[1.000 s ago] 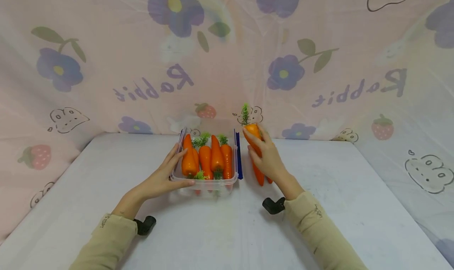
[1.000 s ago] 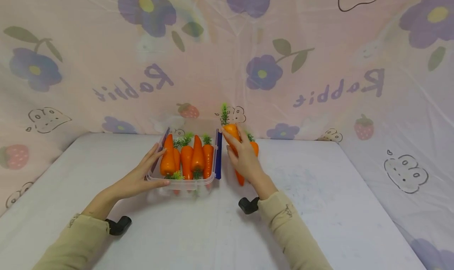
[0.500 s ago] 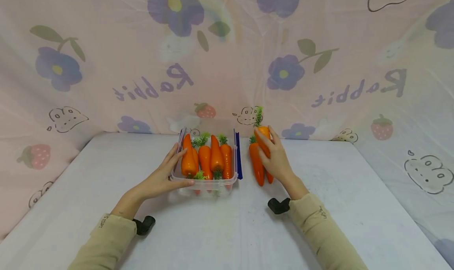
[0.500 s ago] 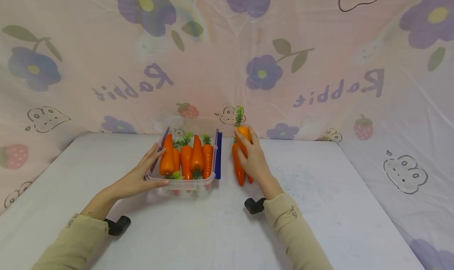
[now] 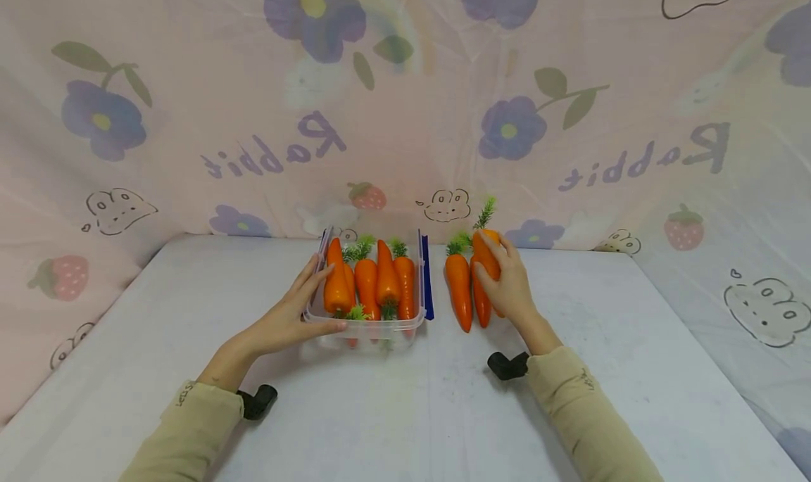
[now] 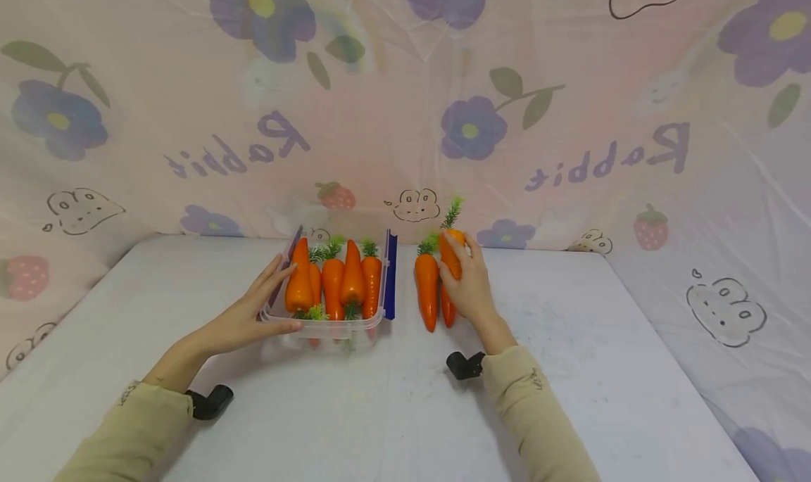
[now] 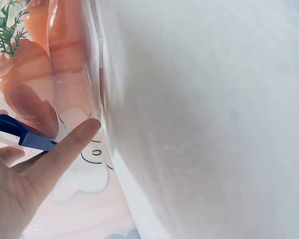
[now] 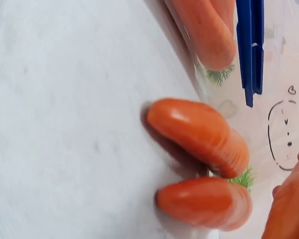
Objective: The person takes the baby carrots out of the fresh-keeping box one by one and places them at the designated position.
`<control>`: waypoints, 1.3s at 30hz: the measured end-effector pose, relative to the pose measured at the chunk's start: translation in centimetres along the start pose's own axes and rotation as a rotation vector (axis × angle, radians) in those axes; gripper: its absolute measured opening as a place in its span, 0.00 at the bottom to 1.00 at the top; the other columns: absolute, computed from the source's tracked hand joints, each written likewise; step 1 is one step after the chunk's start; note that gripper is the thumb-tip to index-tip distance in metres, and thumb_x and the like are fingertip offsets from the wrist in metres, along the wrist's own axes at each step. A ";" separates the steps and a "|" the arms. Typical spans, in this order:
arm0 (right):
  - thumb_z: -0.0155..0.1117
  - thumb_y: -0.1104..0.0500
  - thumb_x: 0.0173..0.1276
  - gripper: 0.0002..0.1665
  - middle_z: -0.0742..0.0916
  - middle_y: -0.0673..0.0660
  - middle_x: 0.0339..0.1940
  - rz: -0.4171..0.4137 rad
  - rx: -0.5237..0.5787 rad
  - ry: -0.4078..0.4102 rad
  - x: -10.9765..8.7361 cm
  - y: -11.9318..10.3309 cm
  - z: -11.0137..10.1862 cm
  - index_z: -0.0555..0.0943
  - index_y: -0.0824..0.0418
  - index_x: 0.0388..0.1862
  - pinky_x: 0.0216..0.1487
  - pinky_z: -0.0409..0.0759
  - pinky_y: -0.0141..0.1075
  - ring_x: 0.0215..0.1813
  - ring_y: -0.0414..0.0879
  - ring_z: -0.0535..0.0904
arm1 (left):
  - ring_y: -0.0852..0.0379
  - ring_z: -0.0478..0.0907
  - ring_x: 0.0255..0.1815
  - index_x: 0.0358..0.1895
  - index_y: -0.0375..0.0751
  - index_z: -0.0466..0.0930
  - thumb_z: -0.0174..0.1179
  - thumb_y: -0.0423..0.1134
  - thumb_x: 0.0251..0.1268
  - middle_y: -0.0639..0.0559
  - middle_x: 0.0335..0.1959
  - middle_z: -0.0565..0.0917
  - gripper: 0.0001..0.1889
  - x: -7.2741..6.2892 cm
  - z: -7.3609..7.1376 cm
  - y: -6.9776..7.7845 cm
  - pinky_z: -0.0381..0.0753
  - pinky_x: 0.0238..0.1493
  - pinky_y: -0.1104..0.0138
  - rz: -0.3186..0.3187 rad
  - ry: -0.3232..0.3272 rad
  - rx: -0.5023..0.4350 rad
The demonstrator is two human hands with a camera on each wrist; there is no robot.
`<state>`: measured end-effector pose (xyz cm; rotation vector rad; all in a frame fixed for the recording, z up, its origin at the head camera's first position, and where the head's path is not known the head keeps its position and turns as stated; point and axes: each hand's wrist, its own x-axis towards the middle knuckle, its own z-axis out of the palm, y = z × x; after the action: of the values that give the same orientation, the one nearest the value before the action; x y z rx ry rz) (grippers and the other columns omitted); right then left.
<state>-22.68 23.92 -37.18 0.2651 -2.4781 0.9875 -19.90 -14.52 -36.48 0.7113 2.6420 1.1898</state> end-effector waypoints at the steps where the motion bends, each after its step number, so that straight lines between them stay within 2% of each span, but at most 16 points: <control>1: 0.61 0.65 0.69 0.33 0.65 0.77 0.74 0.014 0.001 -0.001 0.0 0.2 -0.1 0.69 0.62 0.73 0.66 0.68 0.69 0.71 0.75 0.64 | 0.29 0.35 0.81 0.81 0.47 0.45 0.69 0.56 0.59 0.43 0.83 0.30 0.53 0.0 0.0 0.0 0.46 0.71 0.28 0.000 0.001 0.001; 9: 0.59 0.63 0.71 0.34 0.64 0.73 0.75 0.136 0.051 -0.028 0.0 1.1 -0.8 0.66 0.60 0.75 0.65 0.71 0.66 0.72 0.71 0.65 | 0.30 0.35 0.81 0.81 0.47 0.45 0.68 0.56 0.60 0.44 0.83 0.30 0.52 0.0 -0.1 0.1 0.47 0.71 0.28 0.006 -0.001 0.002; 21: 0.54 0.61 0.74 0.36 0.66 0.74 0.74 0.294 0.029 -0.094 -0.1 2.6 -1.1 0.60 0.59 0.79 0.67 0.70 0.63 0.69 0.69 0.67 | 0.29 0.36 0.81 0.81 0.49 0.45 0.68 0.57 0.60 0.44 0.83 0.29 0.53 0.1 0.0 0.0 0.48 0.71 0.28 -0.004 -0.002 0.001; 29: 0.52 0.59 0.75 0.39 0.58 0.80 0.74 0.371 0.025 -0.198 -0.1 2.7 -1.3 0.53 0.57 0.81 0.66 0.69 0.66 0.70 0.74 0.63 | 0.29 0.36 0.81 0.81 0.48 0.44 0.68 0.57 0.60 0.46 0.83 0.28 0.53 0.1 0.1 -0.1 0.48 0.71 0.28 -0.004 -0.007 -0.009; 35: 0.51 0.59 0.75 0.38 0.58 0.81 0.73 0.397 0.021 -0.214 -0.2 2.9 -1.2 0.52 0.58 0.81 0.67 0.68 0.66 0.70 0.74 0.61 | 0.30 0.35 0.82 0.81 0.48 0.44 0.68 0.57 0.60 0.45 0.83 0.29 0.53 0.1 0.0 -0.1 0.48 0.71 0.29 0.000 -0.005 -0.008; 39: 0.50 0.60 0.75 0.38 0.58 0.82 0.72 0.401 0.011 -0.230 -0.2 3.3 -1.1 0.52 0.63 0.81 0.70 0.66 0.64 0.70 0.74 0.62 | 0.29 0.35 0.81 0.81 0.48 0.45 0.68 0.57 0.59 0.45 0.83 0.29 0.53 0.1 0.0 -0.1 0.48 0.71 0.28 -0.007 -0.006 -0.011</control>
<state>-23.25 27.04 -38.55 -0.1309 -2.8034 1.1837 -19.97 -14.50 -36.54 0.7016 2.6288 1.1979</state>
